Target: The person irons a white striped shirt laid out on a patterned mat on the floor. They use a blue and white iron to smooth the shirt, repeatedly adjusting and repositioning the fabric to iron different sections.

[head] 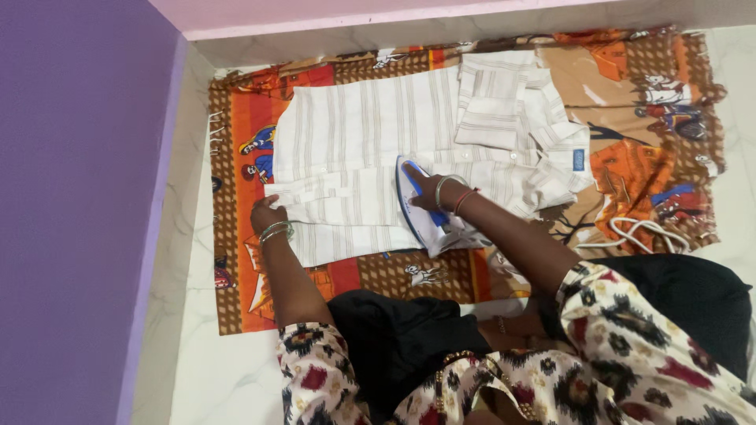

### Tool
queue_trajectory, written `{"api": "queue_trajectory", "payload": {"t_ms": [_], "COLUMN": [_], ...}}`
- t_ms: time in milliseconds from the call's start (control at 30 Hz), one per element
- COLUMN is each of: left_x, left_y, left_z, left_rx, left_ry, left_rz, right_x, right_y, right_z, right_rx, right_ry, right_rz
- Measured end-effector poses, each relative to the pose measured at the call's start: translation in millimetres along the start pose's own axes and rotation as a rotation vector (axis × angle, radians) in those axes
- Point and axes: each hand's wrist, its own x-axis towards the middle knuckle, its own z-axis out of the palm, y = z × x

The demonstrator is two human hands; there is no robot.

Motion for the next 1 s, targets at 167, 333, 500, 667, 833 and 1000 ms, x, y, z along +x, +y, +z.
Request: {"api": "queue_trajectory", "payload": {"t_ms": [167,333,500,667,833,1000], "left_x": [-3,-6,-3,1,3,7], "left_y": [12,13,5,7,20,37], "left_z": [-7,-14,-18,-15,-21,-27], "left_rx": [-0.001,-0.014,-0.002,0.096,-0.084,-0.282], "left_ry": [0.041,0.019,-0.078,0.045,0.049,-0.084], "left_rz": [0.000,-0.096,-0.065,0.005,0.076,-0.037], "right_x": [-13,-24,-32,-56,-45,-16], "right_y": [23,7,-7,1,4,10], "right_z": [19,23,15,24,27,46], "right_rx": [0.017,0.060,0.072,0.097,0.178,0.359], "right_ry": [0.014,0.209,0.282,0.205,0.294,0.304], "right_rz": [-0.018,0.052,0.062,0.130,0.113,0.126]}}
